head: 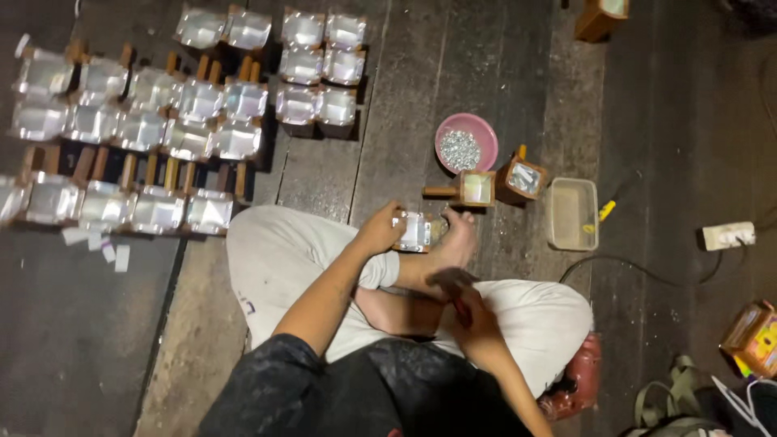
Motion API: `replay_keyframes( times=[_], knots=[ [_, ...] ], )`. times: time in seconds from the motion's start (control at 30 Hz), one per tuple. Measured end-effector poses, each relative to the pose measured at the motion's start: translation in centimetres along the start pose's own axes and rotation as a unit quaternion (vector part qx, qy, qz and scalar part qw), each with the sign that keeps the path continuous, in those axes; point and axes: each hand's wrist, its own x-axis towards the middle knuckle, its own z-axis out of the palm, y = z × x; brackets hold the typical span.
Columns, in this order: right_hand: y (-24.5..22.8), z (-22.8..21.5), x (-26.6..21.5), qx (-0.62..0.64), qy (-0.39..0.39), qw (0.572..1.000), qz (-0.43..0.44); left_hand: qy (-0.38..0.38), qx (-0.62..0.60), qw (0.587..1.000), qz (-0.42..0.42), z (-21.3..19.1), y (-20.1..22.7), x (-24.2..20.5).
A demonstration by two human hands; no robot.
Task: The person attaches metal reflectors to wooden lantern frames using screws and an electric drill while sitting on a wooden floor.
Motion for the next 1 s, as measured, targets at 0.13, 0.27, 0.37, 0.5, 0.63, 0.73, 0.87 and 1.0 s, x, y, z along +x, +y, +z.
replay_keyframes(
  times=[0.13,0.27,0.37,0.5,0.63,0.73,0.87,1.0],
  knots=[
    [3.0,-2.5,-4.5,-0.060,-0.100,0.992,-0.037,0.087,0.012,0.993,0.080,-1.5,2.9,-1.8],
    [0.6,-2.5,-4.8,0.018,-0.163,0.963,0.214,0.032,0.226,0.951,0.210,-2.2,5.6,-3.4],
    [-5.1,-2.1,-4.5,-0.111,-0.178,0.956,0.205,-0.005,0.360,0.909,0.209,-2.0,6.1,-3.4],
    [-2.4,-2.1,-3.6,-0.312,-0.140,0.934,-0.100,0.009,0.347,0.908,0.235,-3.3,7.2,-2.9],
    [3.8,-2.1,-3.5,-0.315,-0.094,0.944,-0.022,0.034,0.294,0.936,0.191,-9.9,13.7,-5.3],
    [6.9,-1.6,-2.6,-0.294,-0.062,0.949,-0.092,0.064,0.201,0.963,0.168,-15.1,15.9,-5.3],
    [7.0,-1.4,-1.5,-0.271,-0.027,0.962,0.012,0.171,0.189,0.952,0.167,-21.9,17.6,-4.7],
    [9.2,-1.5,-0.2,-0.171,0.078,0.971,0.148,0.249,0.165,0.952,0.063,-27.3,16.8,-2.1]
  ],
)
